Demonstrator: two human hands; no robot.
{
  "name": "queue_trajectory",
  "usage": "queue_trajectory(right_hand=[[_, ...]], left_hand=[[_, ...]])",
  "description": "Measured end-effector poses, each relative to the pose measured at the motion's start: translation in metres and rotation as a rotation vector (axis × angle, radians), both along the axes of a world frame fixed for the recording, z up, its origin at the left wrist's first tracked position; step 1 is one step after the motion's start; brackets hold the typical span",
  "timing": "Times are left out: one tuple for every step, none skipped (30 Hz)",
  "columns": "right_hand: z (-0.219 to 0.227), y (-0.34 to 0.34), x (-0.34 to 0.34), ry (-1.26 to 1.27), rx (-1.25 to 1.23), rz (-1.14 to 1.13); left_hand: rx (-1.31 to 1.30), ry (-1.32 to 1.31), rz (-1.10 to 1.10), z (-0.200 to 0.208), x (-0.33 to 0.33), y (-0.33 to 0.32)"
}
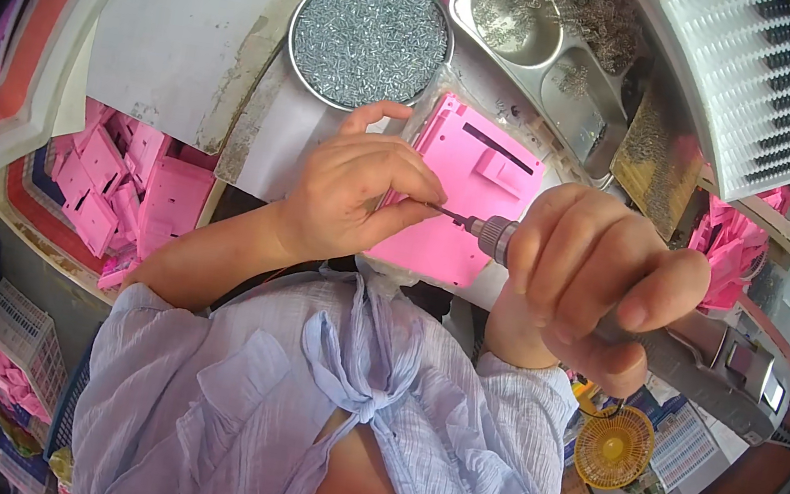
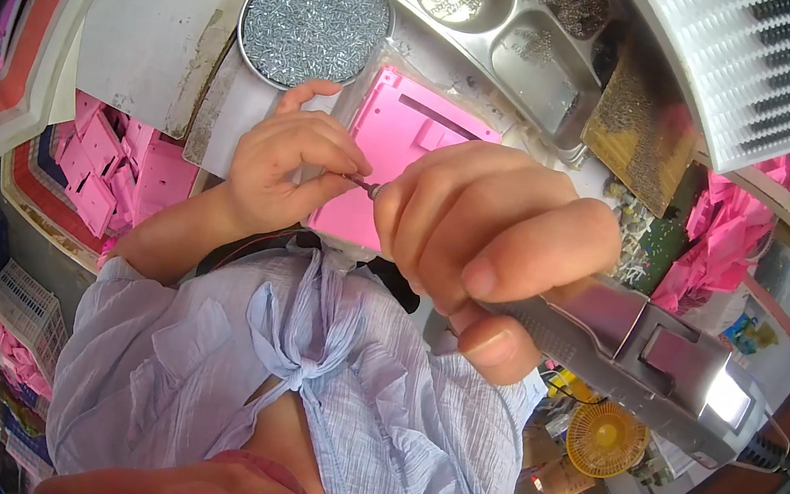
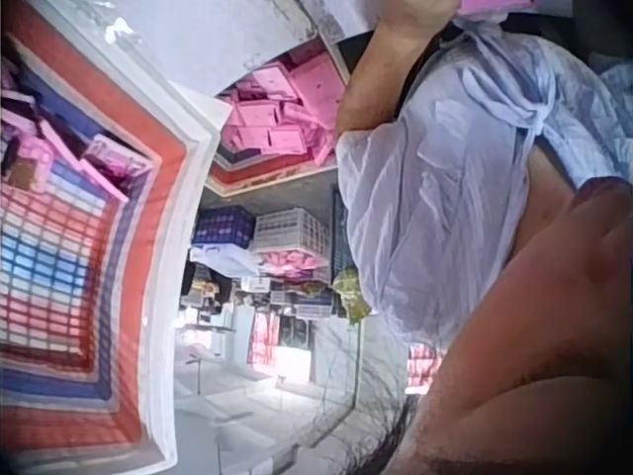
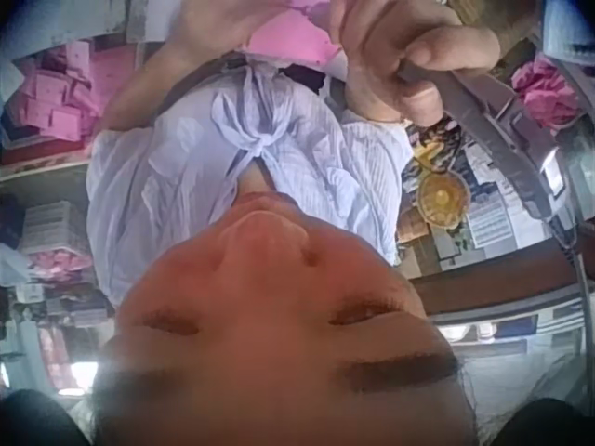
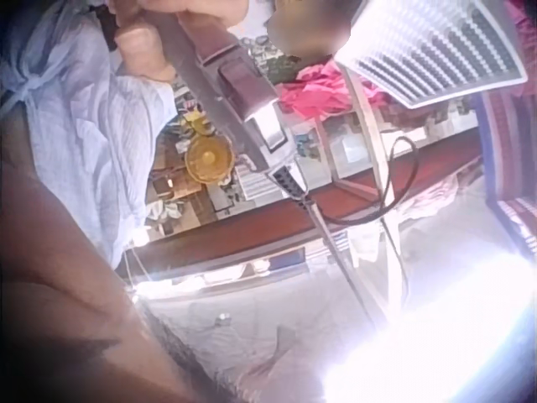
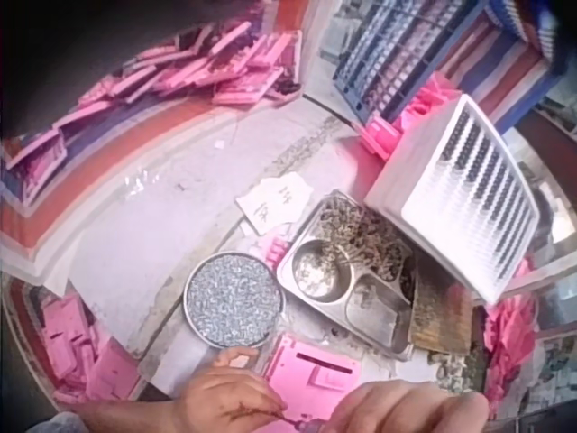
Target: Assembling, soldering, and screwing together components of a pink electronic device.
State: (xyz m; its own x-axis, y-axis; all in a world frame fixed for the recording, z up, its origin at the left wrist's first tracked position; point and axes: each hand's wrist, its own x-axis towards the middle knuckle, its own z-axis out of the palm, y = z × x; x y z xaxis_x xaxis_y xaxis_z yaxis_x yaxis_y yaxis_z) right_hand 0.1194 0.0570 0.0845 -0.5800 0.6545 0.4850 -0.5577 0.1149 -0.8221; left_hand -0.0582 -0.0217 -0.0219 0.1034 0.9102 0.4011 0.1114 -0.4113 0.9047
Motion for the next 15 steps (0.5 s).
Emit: queue_trajectory(right_hand=[[-0.001, 0.001, -0.001, 0.002, -0.008, 0.011], [-0.002, 0.001, -0.004, 0.01, -0.017, 0.017], [0.0, 0.0, -0.004, -0.009, -0.022, 0.011], [0.003, 0.0, -0.003, -0.027, -0.026, 0.004], [0.007, 0.001, -0.003, -0.063, -0.031, 0.007], [0.006, 0.001, -0.005, -0.07, -0.052, 0.032], [0.005, 0.001, -0.006, -0.076, -0.076, 0.058], [0.003, 0.0, -0.007, -0.081, -0.103, 0.084], [0.005, 0.001, -0.007, -0.083, -0.158, 0.15], [0.004, 0.0, -0.007, -0.084, -0.161, 0.143], [0.003, -0.001, -0.006, -0.085, -0.164, 0.136], [0.003, -0.003, -0.005, -0.085, -0.167, 0.125], [-0.002, 0.0, -0.005, -0.065, -0.12, 0.078], [-0.005, 0.003, -0.005, -0.05, -0.081, -0.005], [-0.008, 0.007, -0.008, -0.035, -0.045, -0.137]], left_hand=[[0.002, 0.001, 0.005, 0.001, -0.001, -0.001], [0.01, 0.02, 0.014, 0.002, -0.003, -0.001], [0.022, 0.029, 0.0, 0.003, -0.003, 0.001], [0.034, 0.039, -0.014, 0.005, -0.004, 0.003], [0.041, 0.063, -0.018, 0.007, -0.003, 0.004], [0.046, 0.096, 0.0, 0.008, -0.003, 0.003], [0.051, 0.13, 0.017, 0.009, -0.003, 0.001], [-0.01, 0.116, 0.01, 0.011, -0.002, -0.004], [-0.064, 0.093, -0.007, 0.013, -0.002, -0.009], [-0.118, 0.071, -0.023, 0.014, -0.002, -0.011], [-0.124, 0.073, -0.028, 0.013, -0.004, -0.011], [-0.13, 0.078, -0.035, 0.013, -0.007, -0.011], [-0.137, 0.083, -0.041, 0.013, -0.009, -0.011], [-0.08, 0.207, 0.027, 0.015, -0.013, -0.006], [-0.023, 0.331, 0.094, 0.019, -0.019, 0.003]])
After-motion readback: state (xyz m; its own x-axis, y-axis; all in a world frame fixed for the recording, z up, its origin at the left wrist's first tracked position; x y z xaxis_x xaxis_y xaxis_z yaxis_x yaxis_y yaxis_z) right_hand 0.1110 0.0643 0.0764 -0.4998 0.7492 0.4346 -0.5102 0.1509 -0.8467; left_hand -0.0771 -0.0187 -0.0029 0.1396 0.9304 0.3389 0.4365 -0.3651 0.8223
